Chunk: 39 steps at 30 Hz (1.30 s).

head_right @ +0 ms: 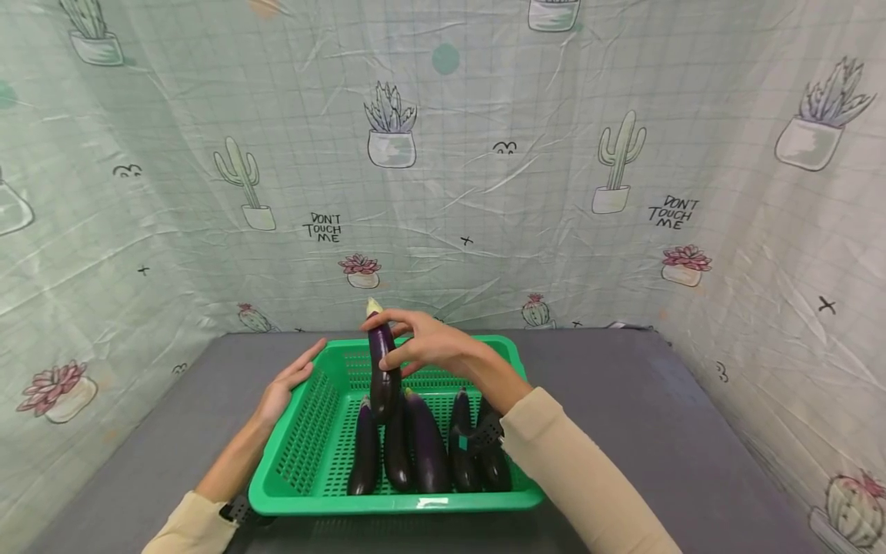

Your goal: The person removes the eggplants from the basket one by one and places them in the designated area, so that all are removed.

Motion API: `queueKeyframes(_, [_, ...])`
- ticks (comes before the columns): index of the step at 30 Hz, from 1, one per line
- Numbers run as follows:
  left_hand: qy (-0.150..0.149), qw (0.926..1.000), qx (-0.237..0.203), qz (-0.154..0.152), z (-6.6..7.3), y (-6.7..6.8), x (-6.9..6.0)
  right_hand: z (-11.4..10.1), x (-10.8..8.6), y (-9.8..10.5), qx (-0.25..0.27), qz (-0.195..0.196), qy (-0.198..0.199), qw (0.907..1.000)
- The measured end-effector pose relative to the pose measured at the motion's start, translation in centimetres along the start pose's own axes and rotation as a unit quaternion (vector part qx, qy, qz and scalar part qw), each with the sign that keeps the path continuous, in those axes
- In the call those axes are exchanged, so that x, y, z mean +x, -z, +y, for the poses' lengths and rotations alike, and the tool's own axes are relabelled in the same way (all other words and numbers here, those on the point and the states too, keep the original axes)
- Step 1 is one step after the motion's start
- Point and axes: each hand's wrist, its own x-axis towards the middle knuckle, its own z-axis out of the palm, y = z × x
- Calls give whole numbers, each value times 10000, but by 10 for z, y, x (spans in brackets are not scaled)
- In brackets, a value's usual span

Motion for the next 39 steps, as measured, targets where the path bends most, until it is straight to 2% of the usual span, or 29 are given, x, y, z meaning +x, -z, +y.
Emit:
queueKeyframes(15, [-61, 9999, 73, 53, 0, 0, -1, -1, -22, 19, 17, 232, 156, 9996])
queueKeyframes(28, [-43, 9997, -249, -41, 1, -1, -1, 13, -51, 35, 15, 356, 594, 9976])
queueKeyframes(36, [-22, 10000, 32, 54, 0, -2, -2, 19, -65, 40, 89, 505, 577, 9970])
queueKeyframes(39, [-29, 10000, 12, 59, 0, -2, -2, 21, -71, 42, 162, 627, 525, 9965])
